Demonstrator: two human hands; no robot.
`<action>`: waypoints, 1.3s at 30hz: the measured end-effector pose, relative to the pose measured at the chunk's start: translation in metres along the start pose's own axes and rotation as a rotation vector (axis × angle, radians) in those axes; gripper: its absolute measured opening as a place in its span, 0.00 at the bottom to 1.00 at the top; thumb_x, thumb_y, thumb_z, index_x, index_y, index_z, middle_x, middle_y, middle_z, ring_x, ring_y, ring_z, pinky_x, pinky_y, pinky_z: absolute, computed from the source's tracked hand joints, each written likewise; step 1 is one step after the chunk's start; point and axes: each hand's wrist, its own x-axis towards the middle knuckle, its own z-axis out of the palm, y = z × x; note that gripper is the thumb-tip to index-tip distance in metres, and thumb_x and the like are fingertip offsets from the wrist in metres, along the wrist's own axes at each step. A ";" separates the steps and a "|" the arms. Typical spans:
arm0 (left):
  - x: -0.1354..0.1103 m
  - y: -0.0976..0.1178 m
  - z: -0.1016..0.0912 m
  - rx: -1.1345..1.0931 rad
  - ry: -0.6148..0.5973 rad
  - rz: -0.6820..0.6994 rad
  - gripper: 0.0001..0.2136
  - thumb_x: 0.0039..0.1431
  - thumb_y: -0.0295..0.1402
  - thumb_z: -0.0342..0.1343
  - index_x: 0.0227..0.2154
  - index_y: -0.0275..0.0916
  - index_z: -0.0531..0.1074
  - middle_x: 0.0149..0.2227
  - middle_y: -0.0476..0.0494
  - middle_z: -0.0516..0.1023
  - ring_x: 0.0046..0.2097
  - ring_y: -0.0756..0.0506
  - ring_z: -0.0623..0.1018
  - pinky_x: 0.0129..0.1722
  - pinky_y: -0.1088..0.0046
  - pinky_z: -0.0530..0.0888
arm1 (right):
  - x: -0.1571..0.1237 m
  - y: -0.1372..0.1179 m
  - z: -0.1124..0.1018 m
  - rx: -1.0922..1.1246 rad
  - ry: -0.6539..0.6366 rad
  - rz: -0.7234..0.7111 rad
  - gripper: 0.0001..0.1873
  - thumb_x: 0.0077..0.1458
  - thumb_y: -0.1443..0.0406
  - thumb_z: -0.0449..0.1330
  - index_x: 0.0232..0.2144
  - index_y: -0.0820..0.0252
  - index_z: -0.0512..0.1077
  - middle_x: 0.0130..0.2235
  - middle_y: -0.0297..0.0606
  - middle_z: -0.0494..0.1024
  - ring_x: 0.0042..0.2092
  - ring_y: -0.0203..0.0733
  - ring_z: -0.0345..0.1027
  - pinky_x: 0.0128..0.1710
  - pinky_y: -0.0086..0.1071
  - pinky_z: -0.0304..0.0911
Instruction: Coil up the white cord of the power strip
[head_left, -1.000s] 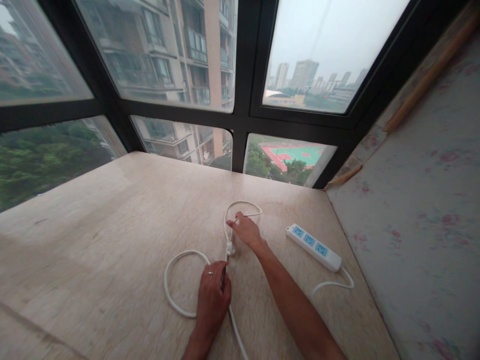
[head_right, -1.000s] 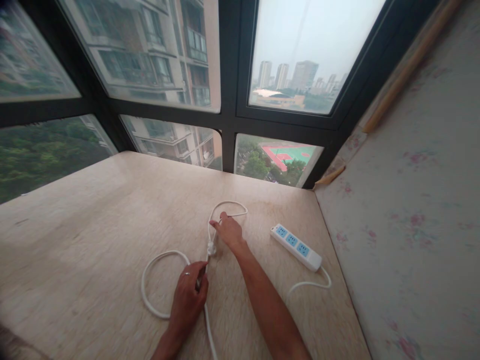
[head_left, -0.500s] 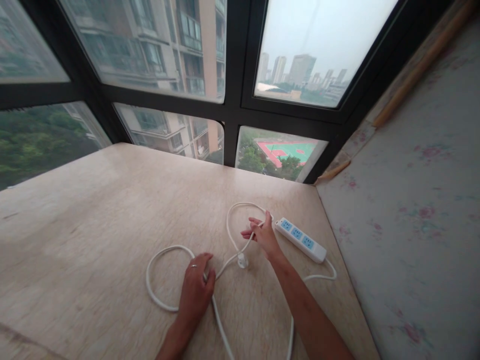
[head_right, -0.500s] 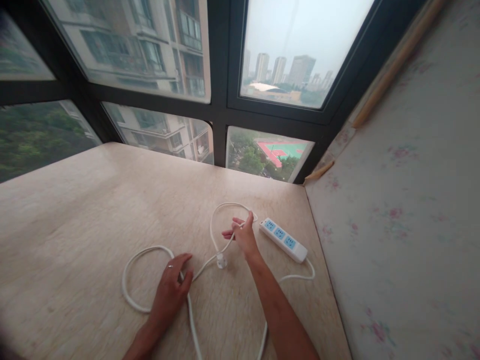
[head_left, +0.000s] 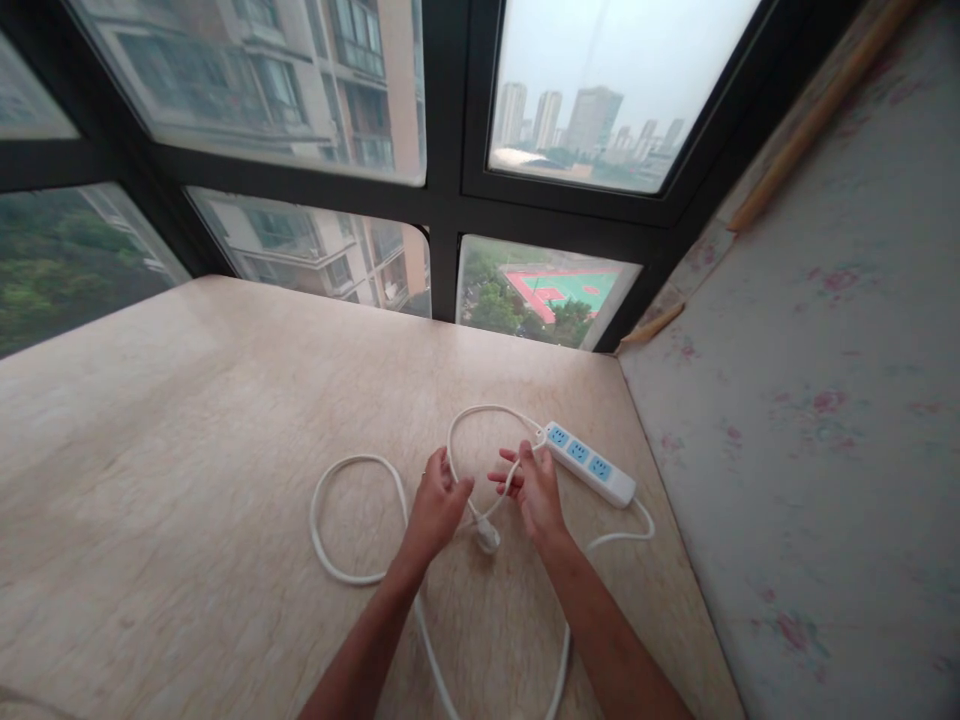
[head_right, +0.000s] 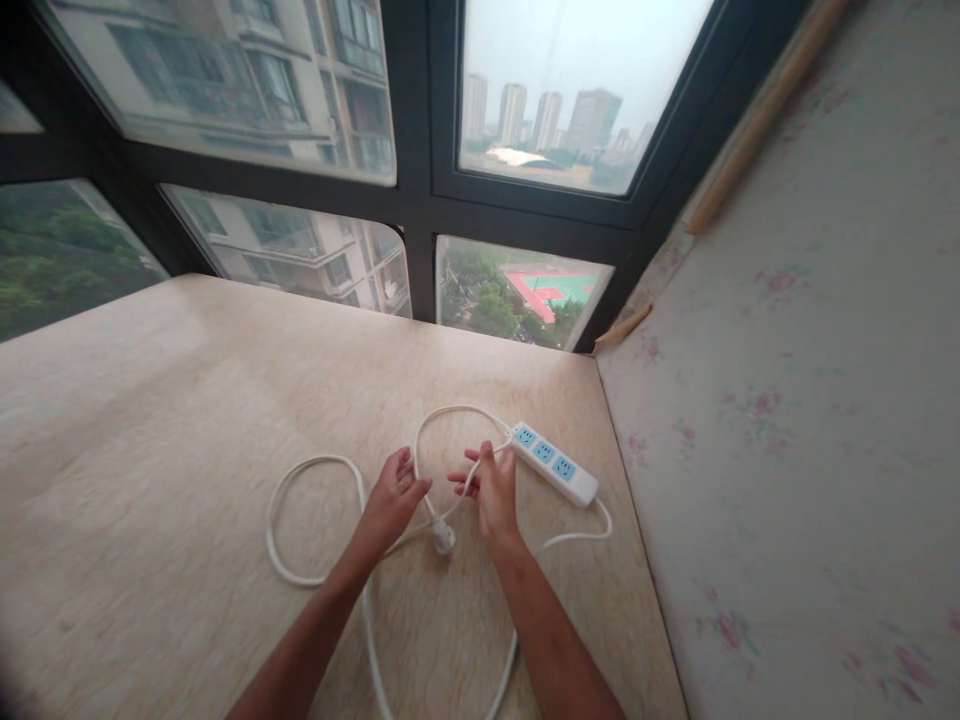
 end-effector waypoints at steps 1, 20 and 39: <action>0.006 0.001 0.003 -0.045 -0.003 -0.054 0.26 0.55 0.33 0.56 0.56 0.33 0.60 0.57 0.27 0.69 0.57 0.37 0.73 0.53 0.57 0.71 | 0.001 -0.002 0.000 -0.016 0.010 -0.009 0.26 0.51 0.49 0.62 0.42 0.53 0.55 0.42 0.38 0.77 0.26 0.39 0.76 0.20 0.27 0.69; 0.023 0.004 -0.003 -0.123 -0.182 0.034 0.18 0.49 0.33 0.59 0.44 0.35 0.71 0.46 0.35 0.76 0.42 0.43 0.78 0.37 0.67 0.75 | 0.016 0.000 -0.013 -0.190 -0.008 -0.091 0.22 0.52 0.57 0.61 0.48 0.58 0.69 0.44 0.43 0.77 0.28 0.38 0.76 0.20 0.29 0.71; 0.003 0.011 -0.002 0.506 -0.567 0.674 0.06 0.60 0.36 0.57 0.32 0.44 0.78 0.31 0.46 0.79 0.37 0.45 0.76 0.42 0.68 0.64 | 0.025 -0.016 -0.025 -0.094 -0.192 0.132 0.26 0.45 0.66 0.68 0.46 0.57 0.63 0.39 0.37 0.79 0.34 0.38 0.78 0.38 0.34 0.74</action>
